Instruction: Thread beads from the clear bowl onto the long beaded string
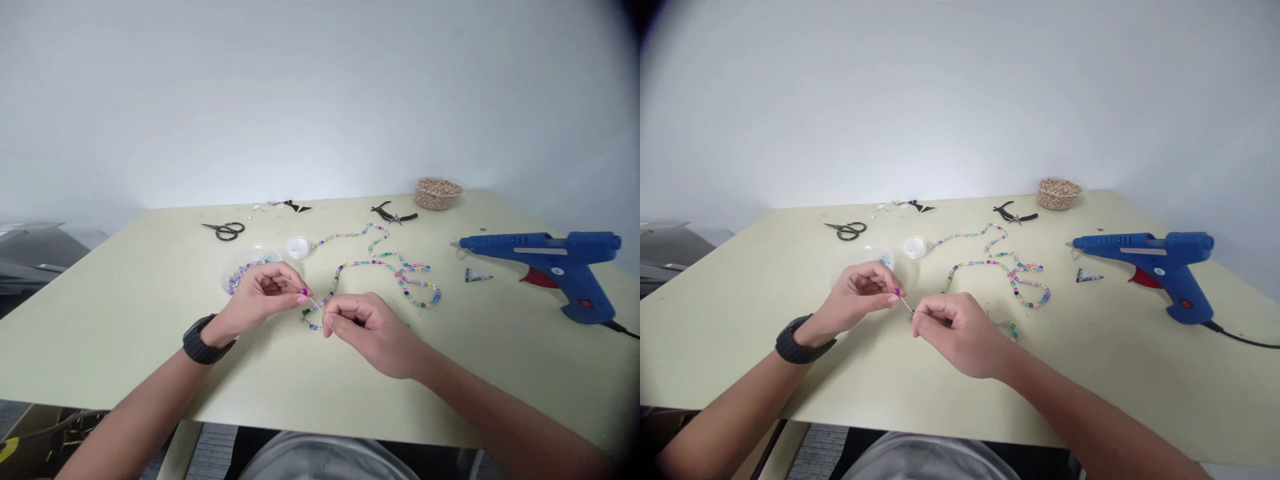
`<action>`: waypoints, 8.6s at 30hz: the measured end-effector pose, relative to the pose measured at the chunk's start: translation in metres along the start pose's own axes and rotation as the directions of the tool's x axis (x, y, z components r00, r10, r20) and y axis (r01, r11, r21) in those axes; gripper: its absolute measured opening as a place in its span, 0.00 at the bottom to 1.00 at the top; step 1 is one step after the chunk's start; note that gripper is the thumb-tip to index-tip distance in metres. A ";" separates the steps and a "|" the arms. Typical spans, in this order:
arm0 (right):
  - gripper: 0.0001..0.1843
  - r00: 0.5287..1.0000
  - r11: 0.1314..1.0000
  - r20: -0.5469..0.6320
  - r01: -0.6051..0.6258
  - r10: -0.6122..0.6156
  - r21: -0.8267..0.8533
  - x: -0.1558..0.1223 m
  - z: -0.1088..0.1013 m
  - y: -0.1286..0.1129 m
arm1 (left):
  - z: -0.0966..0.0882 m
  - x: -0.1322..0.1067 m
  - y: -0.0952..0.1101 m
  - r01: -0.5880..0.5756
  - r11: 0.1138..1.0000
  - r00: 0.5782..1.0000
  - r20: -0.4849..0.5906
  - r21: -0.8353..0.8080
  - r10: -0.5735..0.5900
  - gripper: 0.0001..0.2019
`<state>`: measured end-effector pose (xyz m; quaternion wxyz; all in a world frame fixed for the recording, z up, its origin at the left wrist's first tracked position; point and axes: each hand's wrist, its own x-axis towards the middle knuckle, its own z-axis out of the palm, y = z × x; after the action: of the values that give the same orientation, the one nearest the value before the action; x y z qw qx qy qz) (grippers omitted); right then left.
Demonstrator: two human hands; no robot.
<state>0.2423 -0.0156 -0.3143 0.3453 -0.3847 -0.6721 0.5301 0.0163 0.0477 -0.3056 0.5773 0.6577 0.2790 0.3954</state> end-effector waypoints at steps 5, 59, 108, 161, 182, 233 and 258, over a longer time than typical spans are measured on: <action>0.13 1.000 1.000 0.005 0.001 -0.001 -0.003 -0.001 0.000 0.000 | 0.000 0.000 0.000 -0.013 1.000 1.000 -0.009 0.017 0.013 0.07; 0.12 0.998 0.999 0.056 0.012 -0.015 0.050 -0.001 0.002 -0.002 | 0.008 -0.004 -0.007 -0.077 0.994 0.992 0.106 0.083 0.068 0.07; 0.23 0.995 0.997 -0.098 -0.003 0.010 0.073 0.001 -0.007 0.001 | -0.092 0.007 0.002 0.168 0.299 0.985 -0.144 0.939 -0.100 0.12; 0.19 0.992 0.998 -0.118 0.027 -0.034 -0.059 0.000 0.002 -0.001 | 0.002 -0.002 0.001 0.060 0.998 0.995 0.087 -0.018 -0.058 0.04; 0.17 1.000 0.996 0.006 0.022 -0.021 -0.086 0.002 0.002 -0.001 | 0.013 -0.007 -0.002 -0.253 0.934 0.968 0.075 0.253 0.241 0.04; 0.21 0.995 0.998 -0.093 -0.032 0.036 0.052 0.001 -0.003 0.001 | -0.085 0.005 0.012 0.129 0.442 0.987 -0.070 0.888 -0.146 0.08; 0.16 0.998 1.000 -0.066 0.017 -0.018 -0.025 -0.002 0.000 0.001 | -0.008 0.001 0.003 -0.043 0.978 0.996 0.081 0.203 0.027 0.08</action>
<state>0.2432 -0.0174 -0.3158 0.3673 -0.4003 -0.6701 0.5058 0.0098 0.0519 -0.3029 0.5099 0.7333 0.2838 0.3490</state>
